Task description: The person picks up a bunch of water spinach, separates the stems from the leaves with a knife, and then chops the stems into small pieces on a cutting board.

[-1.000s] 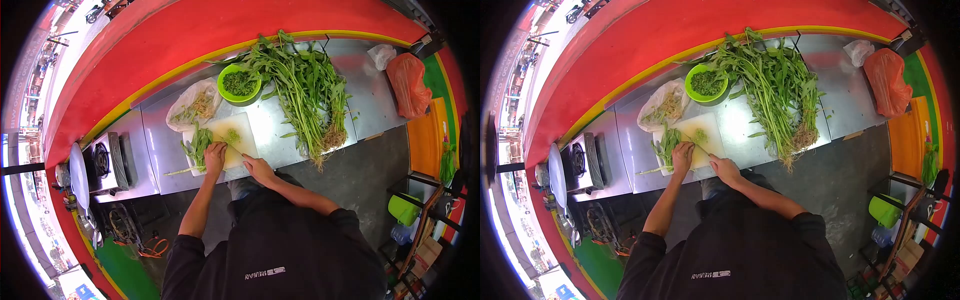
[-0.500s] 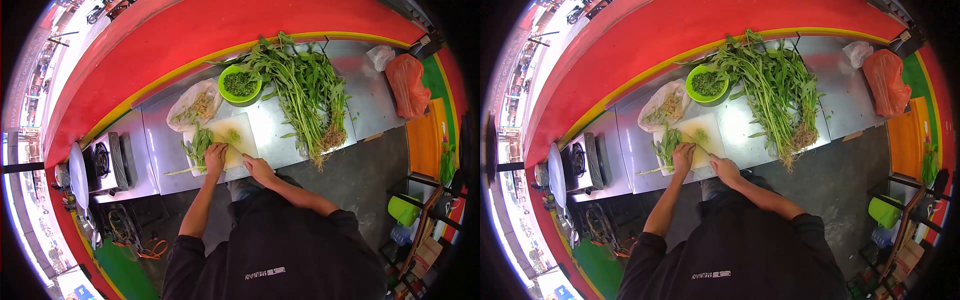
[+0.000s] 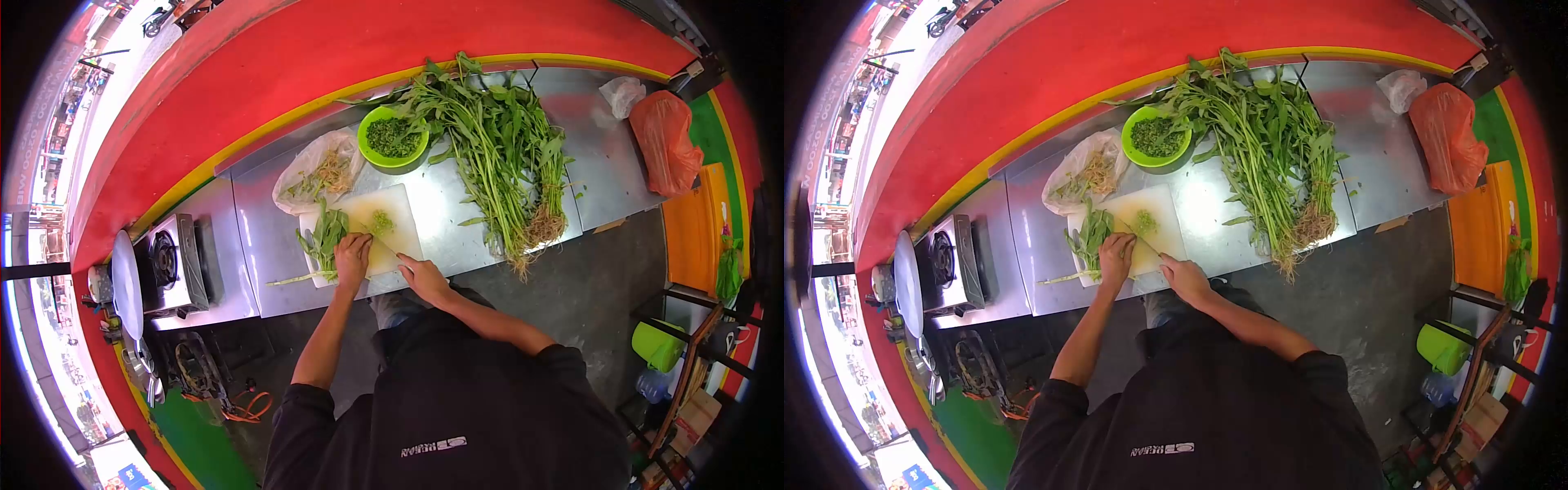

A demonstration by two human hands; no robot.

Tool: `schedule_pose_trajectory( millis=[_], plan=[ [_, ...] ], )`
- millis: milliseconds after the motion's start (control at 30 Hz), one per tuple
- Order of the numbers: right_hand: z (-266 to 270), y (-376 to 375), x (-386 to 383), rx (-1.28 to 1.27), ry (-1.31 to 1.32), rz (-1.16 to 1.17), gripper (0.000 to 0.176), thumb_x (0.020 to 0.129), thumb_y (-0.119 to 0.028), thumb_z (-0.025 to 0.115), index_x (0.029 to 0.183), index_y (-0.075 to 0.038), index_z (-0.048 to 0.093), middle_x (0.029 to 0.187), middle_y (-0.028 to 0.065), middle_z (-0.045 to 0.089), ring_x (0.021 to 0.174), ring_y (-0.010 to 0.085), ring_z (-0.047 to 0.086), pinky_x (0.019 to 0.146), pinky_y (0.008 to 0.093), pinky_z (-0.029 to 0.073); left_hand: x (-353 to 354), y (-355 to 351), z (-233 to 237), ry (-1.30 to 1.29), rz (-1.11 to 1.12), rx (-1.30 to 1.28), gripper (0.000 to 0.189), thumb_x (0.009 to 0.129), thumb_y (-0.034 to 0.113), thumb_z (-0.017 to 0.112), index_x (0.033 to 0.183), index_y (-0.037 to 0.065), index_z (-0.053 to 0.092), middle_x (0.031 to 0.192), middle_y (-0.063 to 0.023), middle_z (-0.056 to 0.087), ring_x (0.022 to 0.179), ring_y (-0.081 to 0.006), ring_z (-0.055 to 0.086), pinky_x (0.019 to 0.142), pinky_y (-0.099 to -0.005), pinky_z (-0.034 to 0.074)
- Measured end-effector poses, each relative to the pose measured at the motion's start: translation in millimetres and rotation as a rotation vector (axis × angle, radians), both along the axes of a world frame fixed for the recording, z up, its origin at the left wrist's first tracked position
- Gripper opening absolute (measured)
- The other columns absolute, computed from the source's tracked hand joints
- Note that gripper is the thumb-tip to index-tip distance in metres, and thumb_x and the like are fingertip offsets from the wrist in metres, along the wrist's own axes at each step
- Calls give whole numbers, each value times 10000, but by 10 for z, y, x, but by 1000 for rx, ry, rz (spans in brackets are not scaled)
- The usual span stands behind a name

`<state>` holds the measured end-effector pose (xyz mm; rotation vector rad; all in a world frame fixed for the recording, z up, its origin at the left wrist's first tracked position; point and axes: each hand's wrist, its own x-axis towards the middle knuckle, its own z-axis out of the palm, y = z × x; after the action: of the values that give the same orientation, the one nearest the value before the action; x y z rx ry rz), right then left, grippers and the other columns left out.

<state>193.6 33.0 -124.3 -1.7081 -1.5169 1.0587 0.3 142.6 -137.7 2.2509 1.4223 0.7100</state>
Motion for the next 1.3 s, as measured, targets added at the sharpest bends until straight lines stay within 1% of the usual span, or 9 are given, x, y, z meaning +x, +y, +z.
schedule_pose_trajectory(
  millis=[167,267,433,633,700,833,900,1133,1300],
  plan=[
    [77,-71,34,-43,13,18,364,1001,-228,620,1328,-68,639,747,291,654,723,485,659,673,546,515,-7,24,-103,-94,9,-26,122,892,98,724,1010,86,750,1001,-59,715,952,-274,652,825,-419,445],
    [27,-20,35,-22,-12,20,368,1005,-228,615,1332,-59,635,752,293,654,726,485,659,672,542,513,10,0,-77,-63,10,17,115,892,97,722,1003,84,752,1000,-63,717,953,-278,654,828,-421,446],
    [-46,47,-31,13,-13,16,369,1008,-225,609,1337,-57,632,752,290,656,720,481,657,663,531,512,1,18,-70,-76,-1,-18,113,893,93,720,1001,80,752,1003,-65,718,961,-279,656,831,-417,446],
    [63,-60,54,-54,11,17,363,1005,-223,611,1328,-59,633,755,291,655,725,481,656,676,536,519,4,27,-73,-91,6,-16,129,892,87,720,1016,83,755,1006,-64,718,973,-273,656,831,-407,440],
    [22,-44,60,-51,-31,33,345,1009,-247,584,1313,-91,633,781,275,678,755,488,667,703,571,531,27,30,-55,-98,6,-18,135,892,87,720,1022,85,756,1009,-62,717,975,-270,655,830,-405,439],
    [-6,56,7,-29,-18,15,347,1008,-246,585,1314,-88,629,783,276,678,752,490,666,700,572,531,19,-27,-18,-39,3,11,137,889,93,726,1023,86,756,1010,-54,712,966,-263,652,823,-405,438],
    [-15,89,-34,21,-5,10,368,1002,-224,614,1327,-54,629,736,279,651,715,475,657,668,537,516,9,-6,-28,-11,6,14,134,887,95,728,1018,87,756,1008,-51,711,962,-262,651,821,-407,438],
    [14,-8,47,-32,-1,29,370,1002,-228,615,1324,-48,629,747,283,654,714,473,659,669,535,516,15,0,-59,-45,11,35,118,884,103,733,1000,94,754,987,-47,710,941,-263,654,812,-414,442],
    [-41,77,-37,43,-17,7,364,1004,-226,614,1321,-48,632,722,273,647,673,464,646,646,524,504,22,-4,-42,-52,0,23,116,887,102,731,1000,88,752,986,-49,710,941,-264,654,817,-414,443]
  ],
)
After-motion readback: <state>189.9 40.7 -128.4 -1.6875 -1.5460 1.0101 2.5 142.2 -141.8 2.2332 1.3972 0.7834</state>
